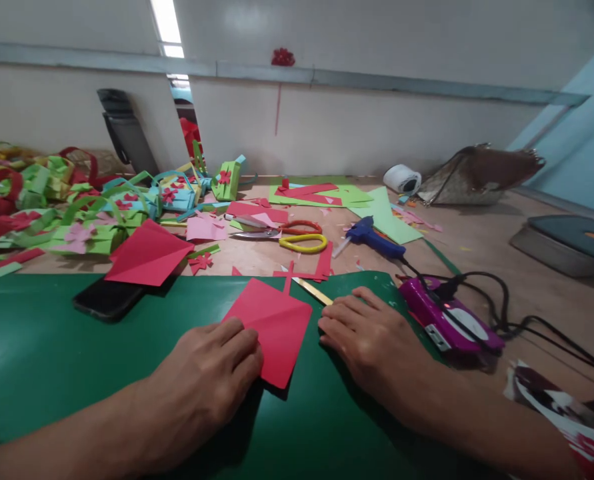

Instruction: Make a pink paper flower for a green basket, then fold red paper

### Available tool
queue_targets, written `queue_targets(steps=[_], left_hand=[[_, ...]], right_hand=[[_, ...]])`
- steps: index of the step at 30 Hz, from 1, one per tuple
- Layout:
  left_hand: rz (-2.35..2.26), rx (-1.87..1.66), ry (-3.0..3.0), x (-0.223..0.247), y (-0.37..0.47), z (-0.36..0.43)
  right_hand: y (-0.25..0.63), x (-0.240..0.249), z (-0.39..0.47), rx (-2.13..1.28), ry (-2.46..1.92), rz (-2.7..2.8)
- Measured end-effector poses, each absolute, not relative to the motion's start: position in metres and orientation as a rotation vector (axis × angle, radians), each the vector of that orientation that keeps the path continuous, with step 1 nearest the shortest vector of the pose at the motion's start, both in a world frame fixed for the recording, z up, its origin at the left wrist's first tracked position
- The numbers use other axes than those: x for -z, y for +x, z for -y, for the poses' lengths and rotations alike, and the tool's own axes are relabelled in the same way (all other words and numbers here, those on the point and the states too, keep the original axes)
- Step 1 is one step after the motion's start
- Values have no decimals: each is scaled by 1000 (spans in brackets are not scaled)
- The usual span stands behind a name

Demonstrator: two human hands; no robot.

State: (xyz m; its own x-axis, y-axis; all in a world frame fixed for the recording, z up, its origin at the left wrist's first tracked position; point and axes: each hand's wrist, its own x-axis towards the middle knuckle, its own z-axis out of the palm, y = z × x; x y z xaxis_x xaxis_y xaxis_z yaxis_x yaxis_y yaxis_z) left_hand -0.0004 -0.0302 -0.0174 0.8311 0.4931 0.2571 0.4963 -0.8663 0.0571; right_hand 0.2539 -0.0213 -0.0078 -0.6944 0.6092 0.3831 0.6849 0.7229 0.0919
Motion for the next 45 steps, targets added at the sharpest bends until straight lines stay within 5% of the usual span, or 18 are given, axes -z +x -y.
queue_targets(steps=[26, 45], left_hand=[[652, 936, -3098, 13, 6, 40], [804, 797, -3178, 23, 12, 33]], right_hand=[[256, 6, 32, -70, -728, 2555], [241, 12, 41, 21, -777, 2561]])
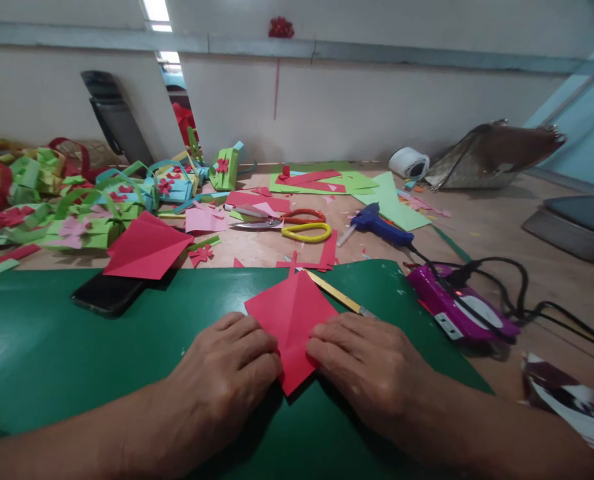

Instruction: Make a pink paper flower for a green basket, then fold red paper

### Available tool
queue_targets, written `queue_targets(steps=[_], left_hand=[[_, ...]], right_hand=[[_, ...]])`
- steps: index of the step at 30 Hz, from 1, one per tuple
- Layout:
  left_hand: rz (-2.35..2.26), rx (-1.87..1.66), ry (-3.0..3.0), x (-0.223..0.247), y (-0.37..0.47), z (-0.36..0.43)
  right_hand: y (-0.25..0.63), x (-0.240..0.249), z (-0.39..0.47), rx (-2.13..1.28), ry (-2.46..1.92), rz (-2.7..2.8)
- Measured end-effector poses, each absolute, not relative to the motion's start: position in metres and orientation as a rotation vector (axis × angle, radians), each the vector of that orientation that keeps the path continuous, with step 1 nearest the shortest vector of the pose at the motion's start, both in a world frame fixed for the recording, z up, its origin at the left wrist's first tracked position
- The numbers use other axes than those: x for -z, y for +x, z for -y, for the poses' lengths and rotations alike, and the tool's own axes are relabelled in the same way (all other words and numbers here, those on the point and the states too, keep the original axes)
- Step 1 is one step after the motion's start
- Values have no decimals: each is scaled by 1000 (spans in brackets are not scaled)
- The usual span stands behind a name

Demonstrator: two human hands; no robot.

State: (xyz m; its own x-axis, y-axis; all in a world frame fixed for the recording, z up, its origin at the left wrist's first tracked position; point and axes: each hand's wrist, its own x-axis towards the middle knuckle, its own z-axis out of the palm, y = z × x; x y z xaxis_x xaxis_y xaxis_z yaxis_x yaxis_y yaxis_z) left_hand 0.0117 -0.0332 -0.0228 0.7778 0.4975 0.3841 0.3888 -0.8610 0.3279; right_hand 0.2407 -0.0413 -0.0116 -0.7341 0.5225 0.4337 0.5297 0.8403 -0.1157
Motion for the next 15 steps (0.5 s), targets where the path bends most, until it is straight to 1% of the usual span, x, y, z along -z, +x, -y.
queue_targets(steps=[3, 8, 11, 15], left_hand=[[-712, -743, 2725, 21, 15, 34], [-707, -722, 2777, 14, 8, 30], [-676, -717, 2848, 15, 7, 30], [-651, -743, 2905, 18, 14, 35]], right_hand=[[237, 12, 42, -23, -684, 2534], [245, 9, 34, -235, -600, 2417], [247, 10, 31, -229, -549, 2427], [243, 12, 36, -179, -682, 2464]])
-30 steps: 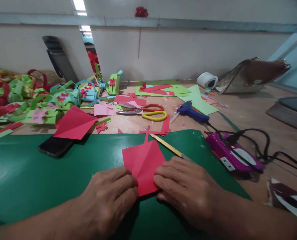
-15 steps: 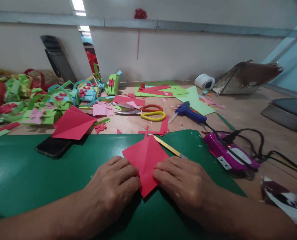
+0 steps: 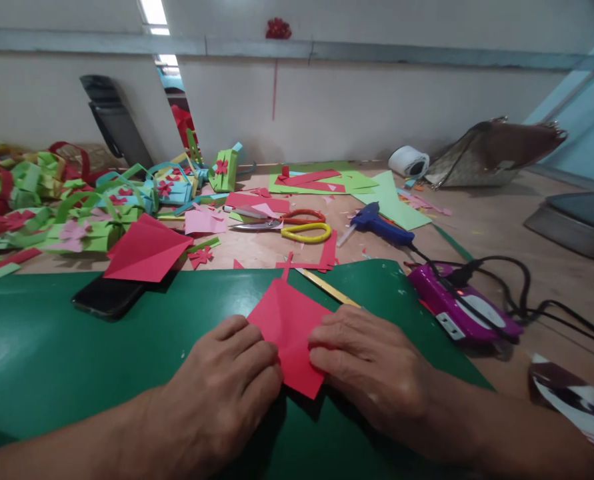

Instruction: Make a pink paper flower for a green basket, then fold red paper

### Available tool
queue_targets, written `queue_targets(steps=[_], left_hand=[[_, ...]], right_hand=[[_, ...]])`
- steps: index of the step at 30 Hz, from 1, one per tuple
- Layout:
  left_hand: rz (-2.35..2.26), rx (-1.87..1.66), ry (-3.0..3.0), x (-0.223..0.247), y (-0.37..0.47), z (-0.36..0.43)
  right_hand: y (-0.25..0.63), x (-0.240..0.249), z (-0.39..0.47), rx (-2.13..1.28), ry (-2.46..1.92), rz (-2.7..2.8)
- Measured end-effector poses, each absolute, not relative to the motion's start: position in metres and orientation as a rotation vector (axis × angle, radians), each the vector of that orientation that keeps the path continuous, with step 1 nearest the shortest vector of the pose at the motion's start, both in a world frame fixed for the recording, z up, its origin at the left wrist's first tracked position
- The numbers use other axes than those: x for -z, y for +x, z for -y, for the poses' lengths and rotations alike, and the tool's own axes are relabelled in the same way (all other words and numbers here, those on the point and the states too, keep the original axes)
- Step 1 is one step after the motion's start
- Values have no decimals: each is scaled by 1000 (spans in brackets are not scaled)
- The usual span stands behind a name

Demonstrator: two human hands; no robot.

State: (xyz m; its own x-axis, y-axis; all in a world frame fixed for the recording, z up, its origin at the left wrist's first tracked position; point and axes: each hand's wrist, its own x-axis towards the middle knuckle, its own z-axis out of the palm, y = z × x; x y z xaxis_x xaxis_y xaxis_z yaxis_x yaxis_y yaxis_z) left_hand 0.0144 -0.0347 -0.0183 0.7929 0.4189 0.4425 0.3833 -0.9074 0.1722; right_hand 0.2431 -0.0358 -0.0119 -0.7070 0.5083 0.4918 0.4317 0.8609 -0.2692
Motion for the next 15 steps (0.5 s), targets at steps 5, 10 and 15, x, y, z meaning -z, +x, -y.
queue_targets(steps=[5, 10, 15], left_hand=[[-782, -765, 2820, 19, 13, 38], [-1026, -769, 2591, 22, -8, 35], [-1231, -787, 2288, 23, -18, 31]], right_hand=[[243, 12, 43, -316, -808, 2424], [245, 1, 39, -598, -1254, 2328], [240, -3, 32, -598, -1422, 2317]])
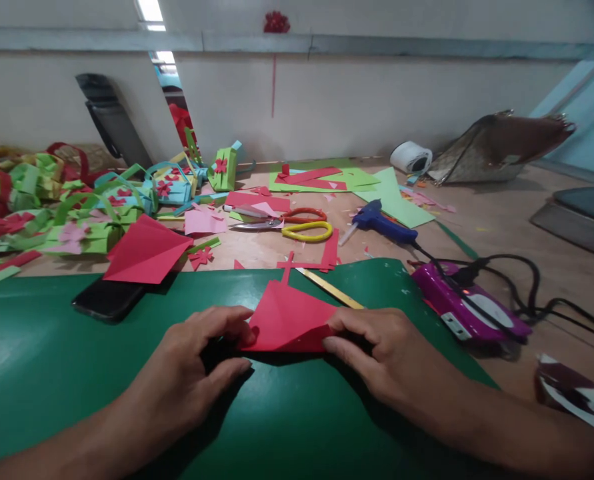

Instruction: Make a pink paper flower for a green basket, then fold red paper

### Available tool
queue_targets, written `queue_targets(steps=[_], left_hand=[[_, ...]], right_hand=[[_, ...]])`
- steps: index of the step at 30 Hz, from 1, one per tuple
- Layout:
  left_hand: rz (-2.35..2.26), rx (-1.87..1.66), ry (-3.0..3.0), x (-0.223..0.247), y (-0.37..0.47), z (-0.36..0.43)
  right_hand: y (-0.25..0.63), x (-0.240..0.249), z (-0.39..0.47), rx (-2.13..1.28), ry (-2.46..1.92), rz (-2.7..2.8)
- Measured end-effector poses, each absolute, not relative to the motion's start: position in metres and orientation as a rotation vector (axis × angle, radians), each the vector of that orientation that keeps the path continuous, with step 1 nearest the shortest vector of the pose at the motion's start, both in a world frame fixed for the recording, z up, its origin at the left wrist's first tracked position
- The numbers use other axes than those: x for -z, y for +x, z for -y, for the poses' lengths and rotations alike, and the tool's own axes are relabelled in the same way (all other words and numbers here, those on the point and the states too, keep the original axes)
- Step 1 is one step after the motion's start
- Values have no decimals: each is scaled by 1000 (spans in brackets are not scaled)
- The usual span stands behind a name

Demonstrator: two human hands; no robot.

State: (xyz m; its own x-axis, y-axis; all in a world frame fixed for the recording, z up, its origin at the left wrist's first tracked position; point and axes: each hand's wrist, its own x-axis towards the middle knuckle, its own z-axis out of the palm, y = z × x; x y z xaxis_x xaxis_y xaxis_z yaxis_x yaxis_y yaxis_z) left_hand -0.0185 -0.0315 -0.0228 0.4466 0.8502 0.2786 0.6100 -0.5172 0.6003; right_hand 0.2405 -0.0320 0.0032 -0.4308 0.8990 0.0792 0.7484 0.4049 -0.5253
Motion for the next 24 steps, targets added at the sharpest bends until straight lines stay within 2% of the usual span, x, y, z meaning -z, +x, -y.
queue_targets(steps=[13, 17, 24], left_hand=[[-1367, -775, 2063, 16, -11, 23], [-1248, -882, 2191, 20, -8, 26], [-1069, -667, 2558, 19, -11, 24]], right_hand=[[235, 2, 24, -615, -1479, 2167], [234, 2, 22, -607, -1483, 2201], [231, -1, 19, -801, -1323, 2120]])
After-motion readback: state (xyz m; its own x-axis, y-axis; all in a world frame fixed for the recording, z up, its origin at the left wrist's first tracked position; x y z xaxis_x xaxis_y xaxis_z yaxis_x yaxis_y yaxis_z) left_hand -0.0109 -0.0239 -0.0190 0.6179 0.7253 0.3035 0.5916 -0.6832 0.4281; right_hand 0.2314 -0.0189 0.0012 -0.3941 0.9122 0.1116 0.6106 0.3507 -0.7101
